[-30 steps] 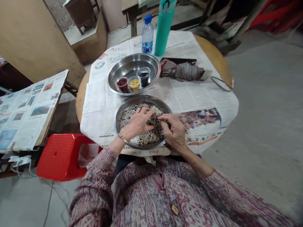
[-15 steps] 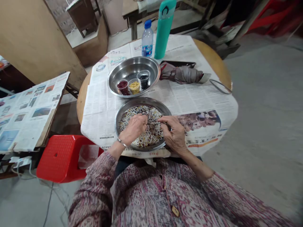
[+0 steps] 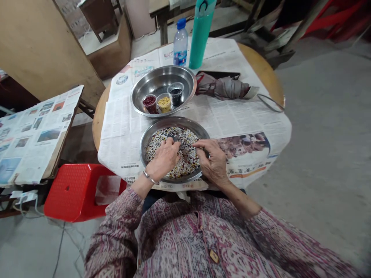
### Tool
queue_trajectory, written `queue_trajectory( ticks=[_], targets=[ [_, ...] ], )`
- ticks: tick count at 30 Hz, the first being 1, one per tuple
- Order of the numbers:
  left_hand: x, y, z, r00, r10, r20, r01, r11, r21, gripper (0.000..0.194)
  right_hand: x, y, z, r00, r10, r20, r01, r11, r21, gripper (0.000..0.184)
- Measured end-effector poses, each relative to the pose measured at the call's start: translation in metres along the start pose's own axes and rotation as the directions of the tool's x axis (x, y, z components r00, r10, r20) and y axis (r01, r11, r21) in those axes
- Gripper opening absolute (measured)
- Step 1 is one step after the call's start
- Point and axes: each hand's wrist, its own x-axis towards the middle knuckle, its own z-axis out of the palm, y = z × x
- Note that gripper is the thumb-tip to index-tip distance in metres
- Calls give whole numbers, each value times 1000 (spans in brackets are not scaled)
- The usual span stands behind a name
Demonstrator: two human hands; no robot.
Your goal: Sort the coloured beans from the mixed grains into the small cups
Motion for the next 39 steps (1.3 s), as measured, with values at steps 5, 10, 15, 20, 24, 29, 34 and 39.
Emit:
queue_trajectory(
  ticks=[5, 10, 15, 20, 24, 29, 34, 39],
  targets=[
    [26, 2, 23, 998, 58, -31, -62, 984, -165, 23, -1, 1, 0, 1000, 2, -6, -2, 1000, -3, 19],
    [35, 0, 31, 986, 71, -149, -110, 956, -271, 25, -1, 0, 0, 1000, 8, -7, -8, 1000, -8, 19],
    [26, -5, 23, 988, 50, -147, -76, 981, -178, 39, 0, -1, 0, 1000, -1, -8, 1, 1000, -7, 19],
    [34, 1, 21, 987, 146, -65, -151, 984, -90, 29, -1, 0, 0, 1000, 8, -10, -8, 1000, -2, 17],
    [47, 12, 24, 991, 137, 1, -137, 990, -29, 22, -1, 1, 1, 1000, 29, -6, -29, 1000, 3, 18],
    [51, 11, 22, 998, 59, 11, -59, 998, -3, 23, 0, 0, 0, 999, 42, 1, -42, 999, -5, 18],
    [20, -6, 4, 1000, 16, -25, -18, 994, -106, 17, 1, -1, 0, 999, 34, 5, -34, 999, -1, 18],
    [-25, -9, -15, 991, 19, 134, -1, 991, -133, 17, 0, -1, -1, 1000, 20, 6, -20, 1000, -7, 17]
  ],
)
